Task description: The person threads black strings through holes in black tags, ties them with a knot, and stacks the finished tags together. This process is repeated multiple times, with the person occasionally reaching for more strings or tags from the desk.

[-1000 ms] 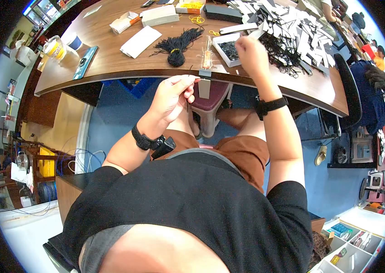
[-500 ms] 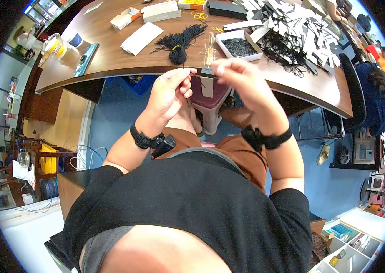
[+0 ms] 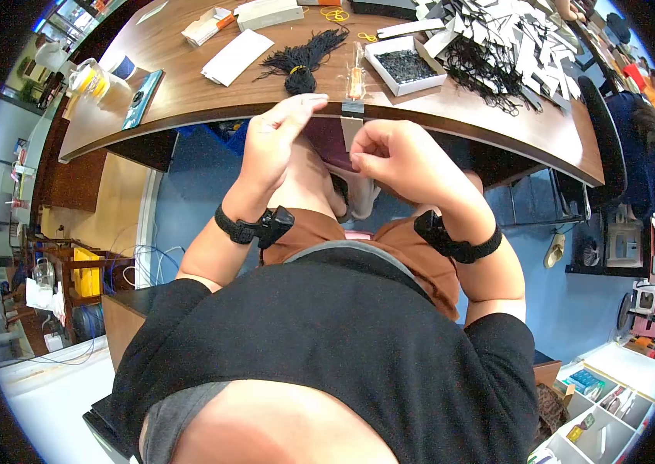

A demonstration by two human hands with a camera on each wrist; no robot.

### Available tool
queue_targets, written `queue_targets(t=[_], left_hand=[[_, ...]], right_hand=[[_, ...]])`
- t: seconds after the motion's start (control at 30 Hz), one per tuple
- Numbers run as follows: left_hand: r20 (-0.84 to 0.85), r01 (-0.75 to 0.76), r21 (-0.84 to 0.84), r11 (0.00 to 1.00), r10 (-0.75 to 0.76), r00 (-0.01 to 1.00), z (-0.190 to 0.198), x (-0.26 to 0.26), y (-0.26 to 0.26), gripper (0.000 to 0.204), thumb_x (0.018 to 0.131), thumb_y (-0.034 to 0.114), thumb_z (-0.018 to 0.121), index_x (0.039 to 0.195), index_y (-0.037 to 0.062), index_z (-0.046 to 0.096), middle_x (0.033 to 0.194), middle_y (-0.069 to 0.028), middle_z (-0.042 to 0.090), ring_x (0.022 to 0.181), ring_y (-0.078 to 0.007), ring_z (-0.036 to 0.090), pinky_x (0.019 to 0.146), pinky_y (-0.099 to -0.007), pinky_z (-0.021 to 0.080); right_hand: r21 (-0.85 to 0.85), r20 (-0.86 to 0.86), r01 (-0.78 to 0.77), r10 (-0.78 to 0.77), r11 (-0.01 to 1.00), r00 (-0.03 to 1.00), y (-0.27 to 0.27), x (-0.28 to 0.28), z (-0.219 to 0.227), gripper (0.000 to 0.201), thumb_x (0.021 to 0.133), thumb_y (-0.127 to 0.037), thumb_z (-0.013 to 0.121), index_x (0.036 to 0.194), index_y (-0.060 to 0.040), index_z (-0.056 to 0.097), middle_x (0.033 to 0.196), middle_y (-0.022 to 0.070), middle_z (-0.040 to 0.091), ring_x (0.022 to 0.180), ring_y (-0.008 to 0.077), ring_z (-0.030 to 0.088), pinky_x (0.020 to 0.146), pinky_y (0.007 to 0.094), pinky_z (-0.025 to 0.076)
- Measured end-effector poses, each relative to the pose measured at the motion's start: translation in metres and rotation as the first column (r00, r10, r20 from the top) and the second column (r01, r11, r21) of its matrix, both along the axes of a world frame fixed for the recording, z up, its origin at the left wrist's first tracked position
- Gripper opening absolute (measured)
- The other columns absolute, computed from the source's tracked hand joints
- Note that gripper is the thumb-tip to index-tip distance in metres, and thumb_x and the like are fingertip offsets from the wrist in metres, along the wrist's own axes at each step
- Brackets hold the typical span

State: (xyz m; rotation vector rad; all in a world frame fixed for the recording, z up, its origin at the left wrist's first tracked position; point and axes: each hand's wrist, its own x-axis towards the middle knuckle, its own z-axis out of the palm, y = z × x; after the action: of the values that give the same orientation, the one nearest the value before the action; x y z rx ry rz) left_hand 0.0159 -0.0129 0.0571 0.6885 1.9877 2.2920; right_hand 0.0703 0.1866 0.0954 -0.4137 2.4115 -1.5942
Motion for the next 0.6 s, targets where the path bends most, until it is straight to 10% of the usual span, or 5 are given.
queue_targets(t=[0.2,0.43,0.6], left_hand=[[0.295,0.354,0.155,0.922,-0.385,0.874,-0.015,0.01,0.011,0.025,0.092,0.016,0.055,0.104,-0.0049,0.062,0.093,-0.0082,0.065,0.08,-0.0119,0.06,0.073,-0.0243,0.049],[0.304,0.235,0.032,0.971,-0.234,0.924,-0.014,0.012,0.012,0.02,0.088,0.015,0.06,0.096,-0.0037,0.065,0.086,-0.0051,0.064,0.066,-0.0053,0.054,0.055,-0.0172,0.041],[0.267,0.128,0.065,0.99,-0.14,0.953,-0.006,0.015,0.014,0.015,0.087,0.013,0.062,0.092,-0.0006,0.067,0.081,-0.002,0.063,0.058,-0.003,0.045,0.05,-0.0167,0.035]], right_hand=[[-0.144,0.017,0.086,-0.085,0.986,0.996,-0.008,-0.01,0.002,0.012,0.082,-0.008,0.061,0.081,0.0037,0.059,0.07,0.0057,0.063,0.066,0.009,0.058,0.062,0.024,0.048],[0.054,-0.232,0.217,-0.199,0.975,0.952,-0.01,-0.008,-0.011,0.013,0.085,-0.01,0.06,0.087,0.0025,0.059,0.074,0.005,0.065,0.067,0.0099,0.059,0.061,0.0239,0.047],[-0.495,0.009,0.33,-0.374,0.804,0.927,-0.01,-0.007,-0.013,0.011,0.09,-0.012,0.056,0.094,-0.0013,0.057,0.083,0.0043,0.063,0.072,0.0126,0.062,0.061,0.0218,0.049]])
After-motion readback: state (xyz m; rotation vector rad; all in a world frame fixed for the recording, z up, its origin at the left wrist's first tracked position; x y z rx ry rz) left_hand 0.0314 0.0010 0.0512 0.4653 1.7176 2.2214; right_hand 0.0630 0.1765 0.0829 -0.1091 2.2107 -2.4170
